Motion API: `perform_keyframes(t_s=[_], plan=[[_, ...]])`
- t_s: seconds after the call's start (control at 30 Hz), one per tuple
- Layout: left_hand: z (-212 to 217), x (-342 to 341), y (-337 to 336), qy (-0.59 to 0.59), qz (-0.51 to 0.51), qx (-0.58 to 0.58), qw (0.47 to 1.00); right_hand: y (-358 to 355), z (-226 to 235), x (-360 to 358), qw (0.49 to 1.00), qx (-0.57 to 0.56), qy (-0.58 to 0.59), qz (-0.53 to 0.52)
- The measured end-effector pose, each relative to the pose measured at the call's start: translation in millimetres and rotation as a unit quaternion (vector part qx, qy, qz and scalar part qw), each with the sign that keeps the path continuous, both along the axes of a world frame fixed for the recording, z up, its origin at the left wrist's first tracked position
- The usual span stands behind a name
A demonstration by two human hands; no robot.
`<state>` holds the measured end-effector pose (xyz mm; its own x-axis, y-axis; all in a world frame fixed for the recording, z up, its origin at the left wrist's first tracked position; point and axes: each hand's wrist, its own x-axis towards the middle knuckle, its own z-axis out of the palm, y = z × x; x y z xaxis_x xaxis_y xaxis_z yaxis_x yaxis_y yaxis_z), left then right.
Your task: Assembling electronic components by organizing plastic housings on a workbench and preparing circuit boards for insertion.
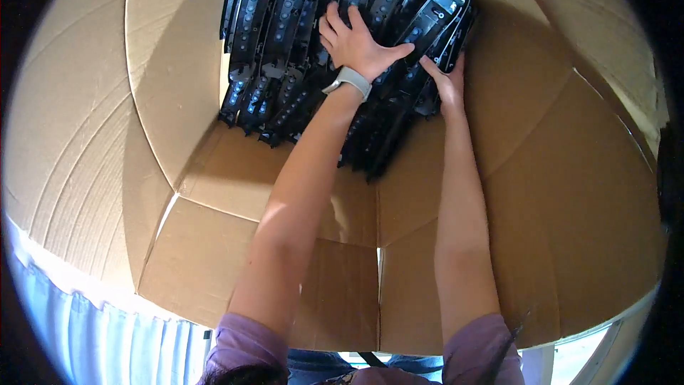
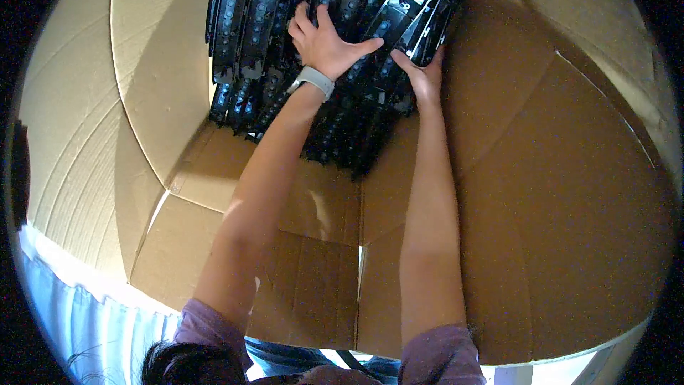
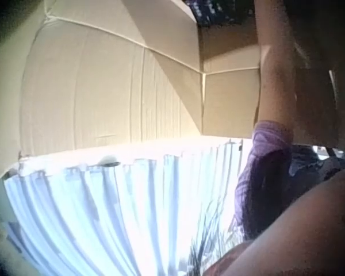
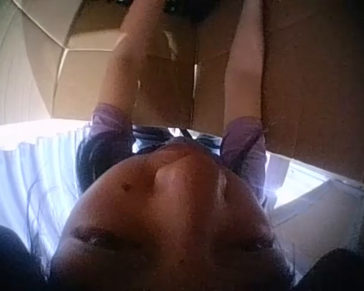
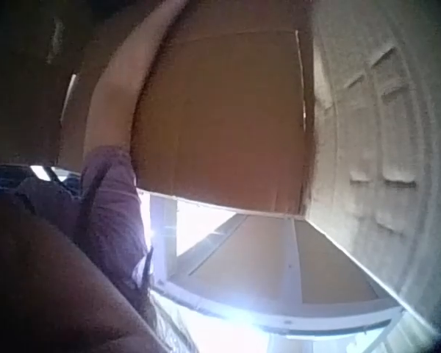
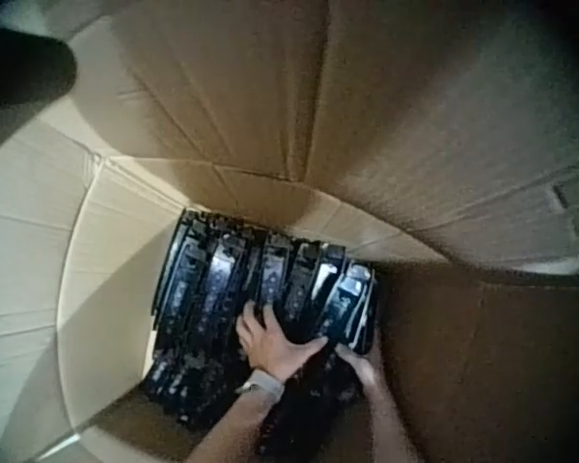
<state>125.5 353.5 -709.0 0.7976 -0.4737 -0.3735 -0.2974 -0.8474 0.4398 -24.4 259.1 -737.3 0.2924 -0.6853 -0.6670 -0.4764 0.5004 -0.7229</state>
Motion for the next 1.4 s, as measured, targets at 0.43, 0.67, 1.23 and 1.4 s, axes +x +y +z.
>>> perform_keyframes(t_s=[0.43, 0.67, 1.23, 1.4], plan=[[-0.5, -8.2, 5.5, 0.037, -0.103, -0.037, 0.993, 2.9, 10.2, -15.6, 0.998, 0.034, -0.02, -0.056], [-7.2, -4.7, -0.9, 0.101, -0.096, -0.003, 0.99, -2.6, -7.8, -30.0, 0.998, 0.034, 0.026, -0.056], [-0.8, 6.7, 11.2, 0.172, -0.085, -0.12, 0.974, -5.1, 29.5, -15.0, 0.993, 0.112, -0.039, -0.019], [-6.6, 24.0, 8.5, 0.232, -0.042, -0.161, 0.958, 4.8, 19.9, -5.4, 0.985, 0.132, -0.103, -0.03]])
